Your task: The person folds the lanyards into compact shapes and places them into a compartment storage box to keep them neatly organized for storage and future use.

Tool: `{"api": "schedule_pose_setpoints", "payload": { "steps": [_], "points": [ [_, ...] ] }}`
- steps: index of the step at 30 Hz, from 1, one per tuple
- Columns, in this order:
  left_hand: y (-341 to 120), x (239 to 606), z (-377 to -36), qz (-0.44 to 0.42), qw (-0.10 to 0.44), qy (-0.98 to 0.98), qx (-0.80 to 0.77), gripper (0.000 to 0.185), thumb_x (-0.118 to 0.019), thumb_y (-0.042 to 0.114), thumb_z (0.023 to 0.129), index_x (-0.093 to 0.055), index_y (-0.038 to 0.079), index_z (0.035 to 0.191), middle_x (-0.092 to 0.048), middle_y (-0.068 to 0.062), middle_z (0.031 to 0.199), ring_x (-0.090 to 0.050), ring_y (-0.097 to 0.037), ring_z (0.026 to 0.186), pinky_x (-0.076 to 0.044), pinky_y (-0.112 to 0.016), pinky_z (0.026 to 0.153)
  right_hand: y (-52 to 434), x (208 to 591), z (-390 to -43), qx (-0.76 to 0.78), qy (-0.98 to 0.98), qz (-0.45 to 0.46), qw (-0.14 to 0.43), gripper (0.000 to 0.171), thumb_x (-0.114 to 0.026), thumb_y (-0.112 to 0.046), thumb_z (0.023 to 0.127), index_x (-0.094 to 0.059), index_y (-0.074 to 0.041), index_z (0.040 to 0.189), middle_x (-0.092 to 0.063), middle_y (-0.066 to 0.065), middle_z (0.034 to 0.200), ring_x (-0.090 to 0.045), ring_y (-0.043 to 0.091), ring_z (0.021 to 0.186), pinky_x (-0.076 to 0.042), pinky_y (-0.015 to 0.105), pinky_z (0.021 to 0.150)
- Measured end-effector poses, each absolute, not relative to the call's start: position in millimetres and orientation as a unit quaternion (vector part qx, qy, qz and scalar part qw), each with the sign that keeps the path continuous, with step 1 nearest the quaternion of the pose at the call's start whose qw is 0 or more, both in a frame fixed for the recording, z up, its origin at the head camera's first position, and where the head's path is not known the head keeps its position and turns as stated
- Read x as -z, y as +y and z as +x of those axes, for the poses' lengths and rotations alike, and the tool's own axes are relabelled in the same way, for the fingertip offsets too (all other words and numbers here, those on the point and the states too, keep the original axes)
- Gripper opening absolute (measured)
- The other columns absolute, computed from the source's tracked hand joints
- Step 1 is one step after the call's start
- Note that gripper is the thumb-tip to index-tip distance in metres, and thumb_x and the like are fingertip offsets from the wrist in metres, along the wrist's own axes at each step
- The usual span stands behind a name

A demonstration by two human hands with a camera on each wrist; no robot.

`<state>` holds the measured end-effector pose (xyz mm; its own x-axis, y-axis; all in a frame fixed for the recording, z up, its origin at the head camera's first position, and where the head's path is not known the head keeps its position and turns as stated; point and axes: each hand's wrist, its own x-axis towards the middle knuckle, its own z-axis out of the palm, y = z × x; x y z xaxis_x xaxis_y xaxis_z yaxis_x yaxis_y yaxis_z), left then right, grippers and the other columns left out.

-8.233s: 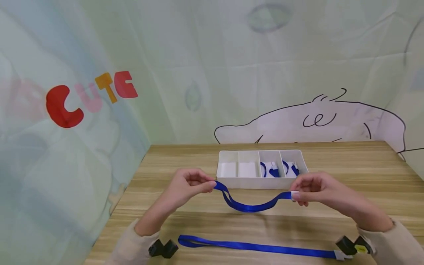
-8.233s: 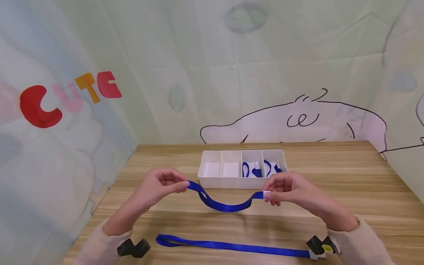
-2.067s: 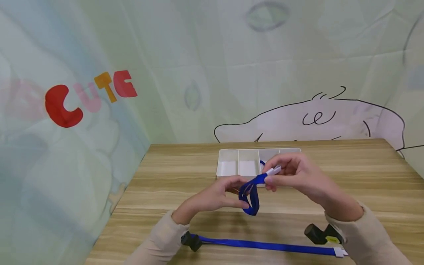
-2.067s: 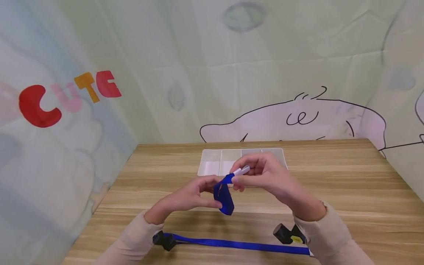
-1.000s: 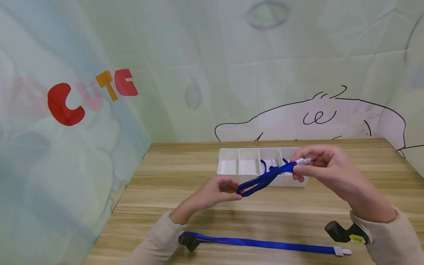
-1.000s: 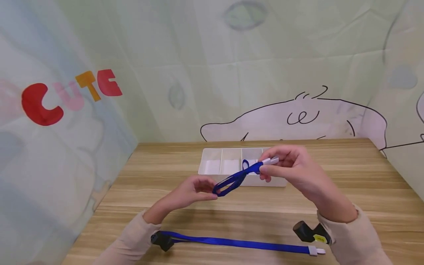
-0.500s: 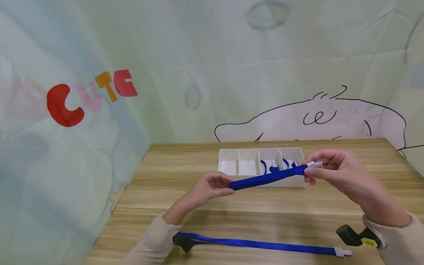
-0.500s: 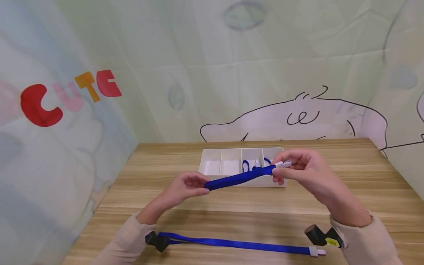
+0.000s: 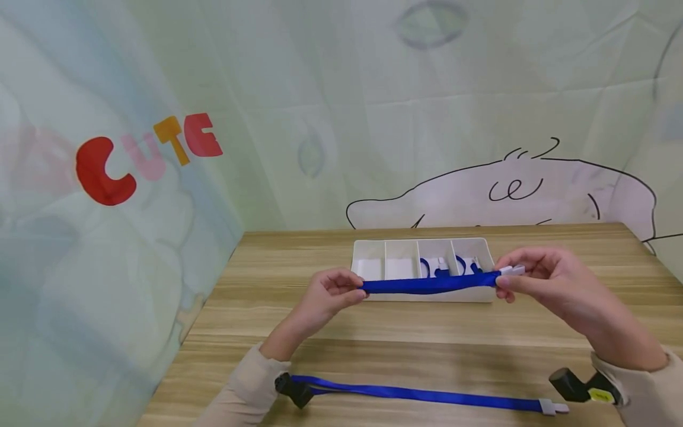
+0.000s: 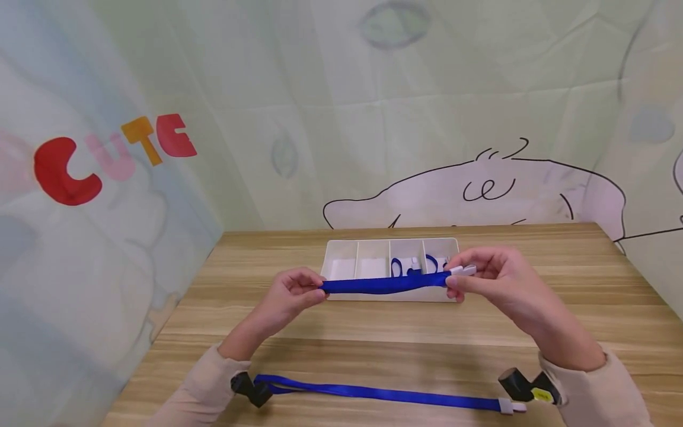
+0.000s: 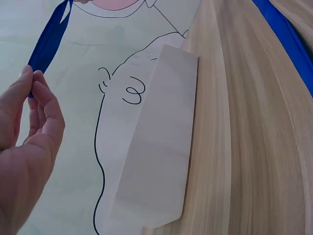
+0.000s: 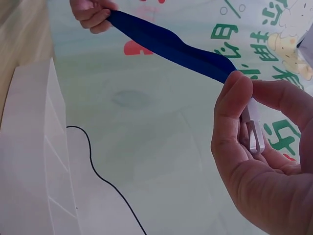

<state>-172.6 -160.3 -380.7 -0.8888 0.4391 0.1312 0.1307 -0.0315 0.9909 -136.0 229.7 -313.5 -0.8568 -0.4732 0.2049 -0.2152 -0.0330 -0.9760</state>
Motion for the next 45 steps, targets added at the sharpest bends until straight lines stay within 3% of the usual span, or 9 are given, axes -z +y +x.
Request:
{"api": "schedule_pose_setpoints", "payload": {
  "steps": [2, 6, 15, 22, 29, 38, 45],
  "points": [
    [-161, 380, -172, 0.206, 0.115, 0.669, -0.705, 0.008, -0.074, 0.009, 0.091, -0.072, 0.011, 0.099, -0.07, -0.006, 0.097, -0.069, -0.014, 0.088, -0.058, -0.032, 0.084, 230, 315, -136, 0.674, 0.689, -0.248, 0.099, 0.021, -0.055, 0.011, 0.097, -0.069, -0.001, 0.108, -0.073, 0.012, 0.089, -0.068, 0.021, 0.076, -0.059, 0.03, 0.076],
    [-160, 378, -171, 0.197, 0.119, 0.636, -0.737, 0.004, -0.073, 0.015, 0.092, -0.075, 0.016, 0.095, -0.071, -0.004, 0.096, -0.069, -0.014, 0.089, -0.057, -0.031, 0.087, 229, 318, -136, 0.675, 0.693, -0.233, 0.101, 0.02, -0.056, 0.01, 0.097, -0.069, -0.002, 0.107, -0.073, 0.012, 0.089, -0.069, 0.021, 0.076, -0.059, 0.029, 0.076],
    [-150, 374, -169, 0.145, 0.037, 0.686, -0.712, 0.007, -0.077, 0.005, 0.087, -0.073, -0.001, 0.089, -0.073, -0.008, 0.092, -0.066, -0.018, 0.08, -0.056, -0.024, 0.072, 225, 322, -137, 0.665, 0.708, -0.217, 0.099, 0.015, -0.059, 0.006, 0.097, -0.069, 0.0, 0.106, -0.073, 0.013, 0.088, -0.069, 0.021, 0.075, -0.058, 0.03, 0.075],
    [-146, 373, -170, 0.094, 0.014, 0.68, -0.727, 0.014, -0.077, -0.003, 0.084, -0.071, -0.011, 0.094, -0.075, -0.012, 0.097, -0.072, -0.02, 0.089, -0.057, -0.026, 0.077, 223, 324, -138, 0.658, 0.717, -0.209, 0.098, 0.013, -0.061, 0.004, 0.096, -0.069, -0.001, 0.105, -0.073, 0.013, 0.087, -0.069, 0.021, 0.075, -0.058, 0.03, 0.076],
    [-143, 369, -169, 0.048, 0.005, 0.689, -0.723, 0.015, -0.079, -0.002, 0.083, -0.073, -0.007, 0.096, -0.075, -0.014, 0.101, -0.072, -0.021, 0.094, -0.057, -0.028, 0.085, 219, 329, -139, 0.647, 0.733, -0.189, 0.091, 0.011, -0.063, 0.001, 0.096, -0.069, -0.001, 0.105, -0.073, 0.013, 0.086, -0.069, 0.023, 0.074, -0.058, 0.028, 0.078],
    [-142, 366, -168, 0.025, -0.028, 0.686, -0.727, 0.021, -0.08, -0.004, 0.081, -0.072, -0.006, 0.1, -0.075, -0.014, 0.099, -0.073, -0.019, 0.088, -0.058, -0.028, 0.081, 216, 336, -141, 0.658, 0.722, -0.2, 0.074, 0.013, -0.062, 0.006, 0.095, -0.069, -0.001, 0.103, -0.073, 0.013, 0.084, -0.07, 0.021, 0.073, -0.059, 0.028, 0.075],
    [-143, 366, -167, 0.008, -0.044, 0.673, -0.738, 0.022, -0.081, -0.006, 0.079, -0.07, -0.008, 0.098, -0.074, -0.016, 0.096, -0.073, -0.019, 0.084, -0.059, -0.029, 0.079, 213, 332, -138, 0.621, 0.763, -0.172, 0.05, 0.01, -0.067, -0.001, 0.094, -0.067, 0.004, 0.103, -0.073, 0.013, 0.083, -0.07, 0.023, 0.072, -0.058, 0.027, 0.077]
  ]
}}
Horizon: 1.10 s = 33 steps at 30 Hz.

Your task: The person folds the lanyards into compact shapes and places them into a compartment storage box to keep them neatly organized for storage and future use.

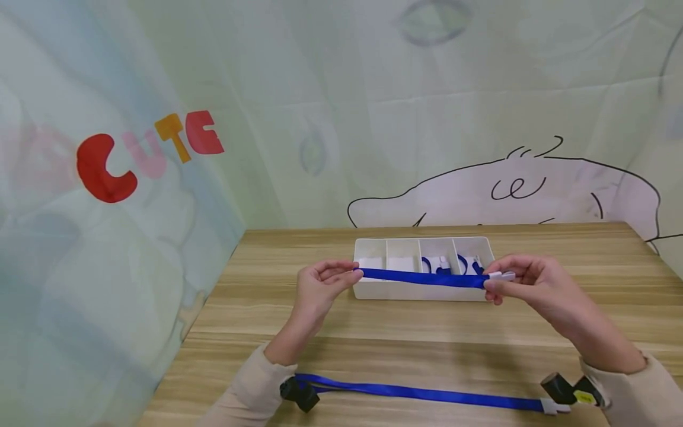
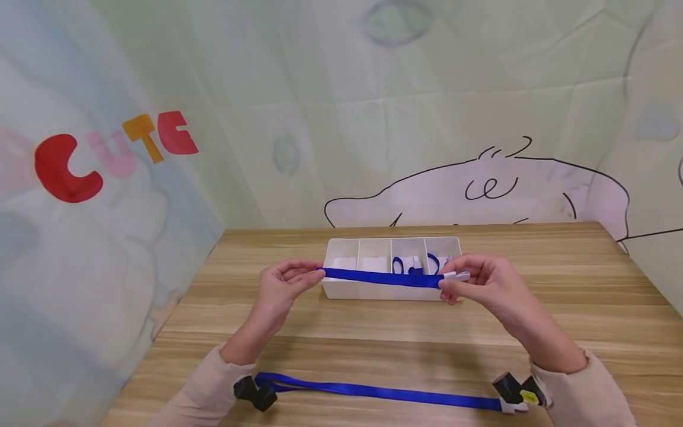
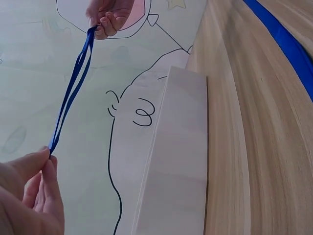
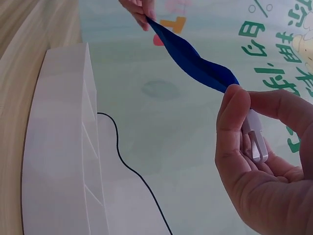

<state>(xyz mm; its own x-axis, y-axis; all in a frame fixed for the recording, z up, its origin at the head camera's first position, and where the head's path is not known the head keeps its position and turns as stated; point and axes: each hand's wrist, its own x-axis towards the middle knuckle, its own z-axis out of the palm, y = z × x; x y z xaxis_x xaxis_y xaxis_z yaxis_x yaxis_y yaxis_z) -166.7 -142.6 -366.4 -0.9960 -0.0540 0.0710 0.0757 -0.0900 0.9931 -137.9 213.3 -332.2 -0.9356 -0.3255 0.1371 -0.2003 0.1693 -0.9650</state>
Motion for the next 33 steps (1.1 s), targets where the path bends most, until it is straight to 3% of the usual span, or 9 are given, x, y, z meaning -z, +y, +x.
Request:
{"api": "schedule_pose_setpoints", "payload": {
  "steps": [13, 33],
  "points": [
    [-146, 368, -167, -0.015, 0.06, -0.65, 0.758, 0.021, -0.081, -0.009, 0.078, -0.065, 0.005, 0.076, -0.074, -0.008, 0.08, -0.073, -0.02, 0.078, -0.06, -0.03, 0.072, 208, 335, -139, 0.617, 0.772, -0.148, 0.041, 0.016, -0.069, -0.005, 0.094, -0.066, 0.006, 0.105, -0.073, 0.012, 0.084, -0.07, 0.024, 0.074, -0.058, 0.027, 0.078],
    [-140, 359, -163, -0.014, 0.054, -0.656, 0.752, 0.02, -0.08, -0.006, 0.079, -0.065, 0.006, 0.076, -0.074, -0.007, 0.081, -0.073, -0.019, 0.077, -0.06, -0.029, 0.073, 202, 336, -141, 0.628, 0.76, -0.158, 0.046, 0.014, -0.068, -0.003, 0.094, -0.066, 0.006, 0.104, -0.073, 0.012, 0.084, -0.07, 0.022, 0.074, -0.057, 0.026, 0.078]
  ]
}}
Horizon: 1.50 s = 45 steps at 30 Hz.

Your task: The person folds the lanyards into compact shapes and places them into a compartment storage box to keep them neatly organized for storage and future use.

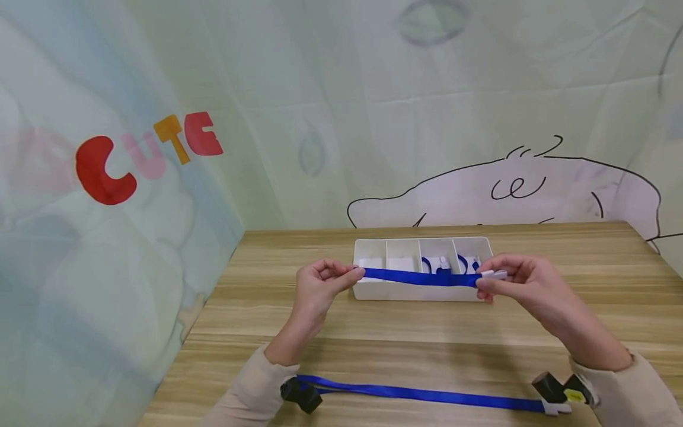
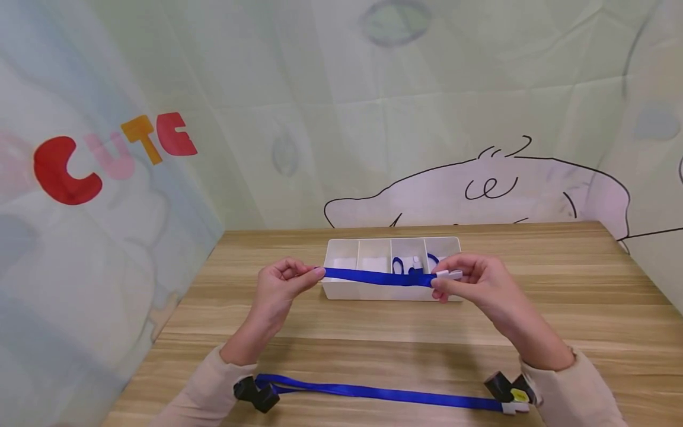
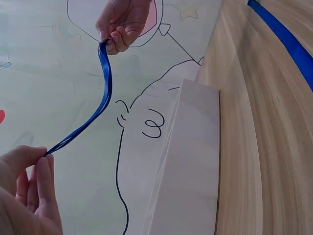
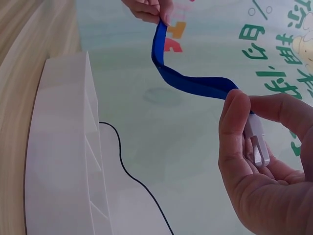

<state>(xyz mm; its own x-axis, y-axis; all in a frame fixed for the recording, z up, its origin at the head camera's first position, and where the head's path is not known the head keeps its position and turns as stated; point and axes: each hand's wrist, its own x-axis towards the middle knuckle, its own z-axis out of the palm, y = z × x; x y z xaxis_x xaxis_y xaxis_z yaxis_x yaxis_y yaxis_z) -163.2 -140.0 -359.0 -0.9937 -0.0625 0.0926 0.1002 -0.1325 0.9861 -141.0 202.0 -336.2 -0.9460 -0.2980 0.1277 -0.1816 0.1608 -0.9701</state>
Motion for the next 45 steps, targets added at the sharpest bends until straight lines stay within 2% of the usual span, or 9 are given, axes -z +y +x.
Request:
{"api": "schedule_pose_setpoints", "payload": {
  "steps": [9, 18, 29, 39, 45],
  "points": [
    [-137, 352, -160, -0.034, 0.048, -0.655, 0.754, 0.017, -0.081, -0.004, 0.08, -0.067, 0.005, 0.079, -0.075, -0.01, 0.084, -0.073, -0.023, 0.08, -0.06, -0.031, 0.073, 198, 334, -141, 0.642, 0.746, -0.17, 0.051, 0.011, -0.068, -0.002, 0.094, -0.067, 0.003, 0.103, -0.073, 0.012, 0.084, -0.07, 0.022, 0.073, -0.058, 0.029, 0.074],
    [-129, 344, -156, -0.068, 0.051, -0.65, 0.755, 0.019, -0.081, -0.009, 0.078, -0.067, 0.005, 0.078, -0.074, -0.009, 0.082, -0.073, -0.02, 0.076, -0.06, -0.029, 0.071, 191, 334, -143, 0.653, 0.732, -0.186, 0.05, 0.01, -0.067, 0.002, 0.093, -0.067, 0.005, 0.102, -0.073, 0.012, 0.085, -0.07, 0.021, 0.074, -0.059, 0.029, 0.074],
    [-119, 338, -154, -0.106, 0.051, -0.66, 0.742, 0.016, -0.082, -0.006, 0.078, -0.069, 0.003, 0.082, -0.074, -0.01, 0.084, -0.073, -0.022, 0.079, -0.06, -0.033, 0.076, 180, 327, -142, 0.65, 0.735, -0.184, 0.058, 0.012, -0.069, -0.001, 0.093, -0.067, 0.005, 0.104, -0.073, 0.012, 0.085, -0.07, 0.023, 0.074, -0.059, 0.03, 0.077],
    [-109, 333, -151, -0.149, 0.051, -0.653, 0.741, 0.016, -0.081, -0.009, 0.077, -0.068, -0.008, 0.086, -0.074, -0.014, 0.085, -0.074, -0.026, 0.081, -0.06, -0.038, 0.077, 170, 322, -142, 0.657, 0.722, -0.206, 0.062, 0.011, -0.069, 0.001, 0.093, -0.066, 0.005, 0.102, -0.073, 0.012, 0.084, -0.071, 0.021, 0.074, -0.06, 0.031, 0.076],
    [-104, 332, -150, -0.172, 0.056, -0.661, 0.729, 0.017, -0.081, -0.008, 0.077, -0.067, -0.009, 0.087, -0.074, -0.016, 0.087, -0.074, -0.027, 0.08, -0.06, -0.039, 0.077, 163, 320, -142, 0.659, 0.718, -0.213, 0.063, 0.012, -0.069, 0.001, 0.092, -0.066, 0.006, 0.103, -0.073, 0.011, 0.084, -0.07, 0.02, 0.072, -0.06, 0.031, 0.076]
  ]
}}
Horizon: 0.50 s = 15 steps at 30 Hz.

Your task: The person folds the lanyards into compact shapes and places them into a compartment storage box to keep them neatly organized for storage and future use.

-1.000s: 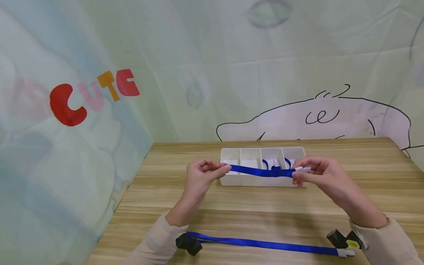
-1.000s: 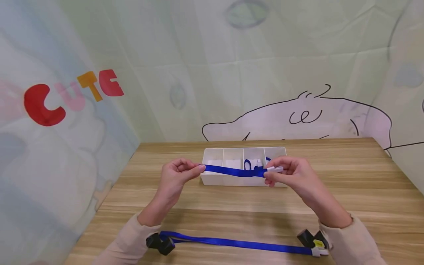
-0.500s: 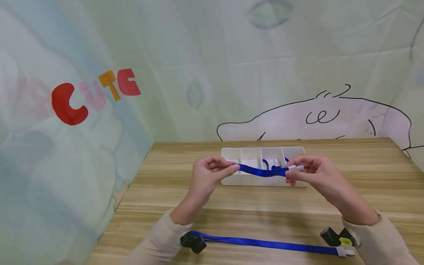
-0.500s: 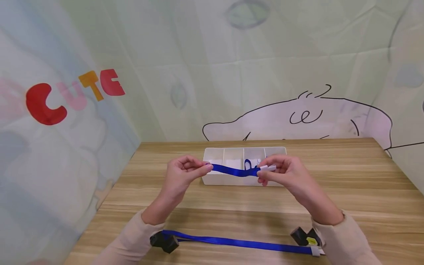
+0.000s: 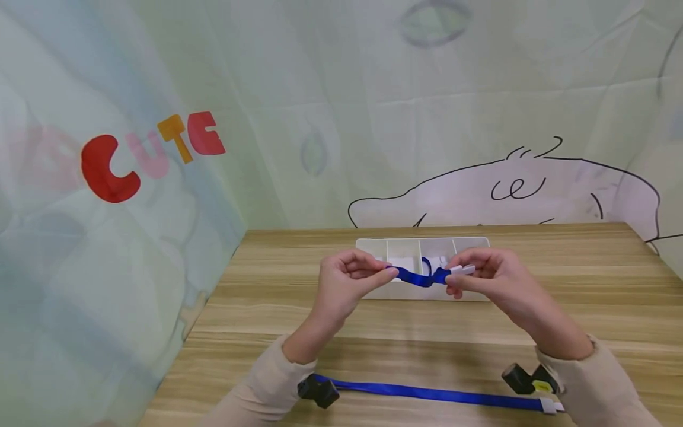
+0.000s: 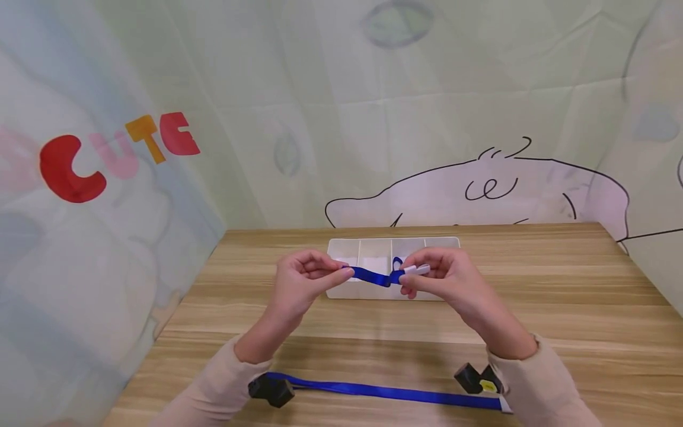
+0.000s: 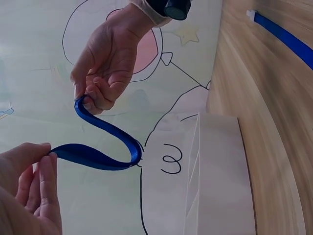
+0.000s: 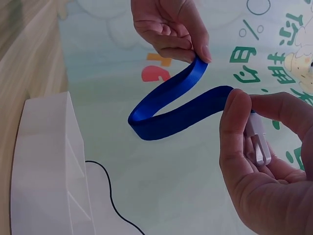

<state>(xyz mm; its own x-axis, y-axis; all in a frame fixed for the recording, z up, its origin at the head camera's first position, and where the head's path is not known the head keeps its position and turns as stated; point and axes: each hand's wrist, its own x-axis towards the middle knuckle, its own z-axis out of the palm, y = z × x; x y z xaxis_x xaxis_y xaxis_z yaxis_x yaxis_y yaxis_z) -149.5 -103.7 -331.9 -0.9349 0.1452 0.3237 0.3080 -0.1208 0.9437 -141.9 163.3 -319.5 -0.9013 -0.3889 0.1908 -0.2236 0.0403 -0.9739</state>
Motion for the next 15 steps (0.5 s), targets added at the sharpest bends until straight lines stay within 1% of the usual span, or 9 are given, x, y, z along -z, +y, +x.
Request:
{"api": "schedule_pose_setpoints", "payload": {
  "steps": [7, 15],
  "points": [
    [-98, 330, -147, -0.171, 0.052, -0.679, 0.712, 0.017, -0.082, -0.004, 0.078, -0.069, -0.006, 0.089, -0.074, -0.014, 0.089, -0.074, -0.028, 0.082, -0.06, -0.039, 0.077, 156, 318, -143, 0.661, 0.713, -0.224, 0.068, 0.015, -0.069, 0.001, 0.092, -0.065, 0.007, 0.104, -0.073, 0.011, 0.086, -0.07, 0.021, 0.073, -0.06, 0.032, 0.076],
    [-89, 330, -148, -0.188, 0.049, -0.681, 0.706, 0.015, -0.083, -0.002, 0.079, -0.072, -0.004, 0.088, -0.075, -0.014, 0.088, -0.074, -0.028, 0.08, -0.06, -0.039, 0.076, 147, 318, -143, 0.662, 0.711, -0.226, 0.067, 0.016, -0.071, -0.001, 0.091, -0.065, 0.007, 0.104, -0.073, 0.013, 0.085, -0.071, 0.023, 0.073, -0.06, 0.034, 0.076]
  ]
}}
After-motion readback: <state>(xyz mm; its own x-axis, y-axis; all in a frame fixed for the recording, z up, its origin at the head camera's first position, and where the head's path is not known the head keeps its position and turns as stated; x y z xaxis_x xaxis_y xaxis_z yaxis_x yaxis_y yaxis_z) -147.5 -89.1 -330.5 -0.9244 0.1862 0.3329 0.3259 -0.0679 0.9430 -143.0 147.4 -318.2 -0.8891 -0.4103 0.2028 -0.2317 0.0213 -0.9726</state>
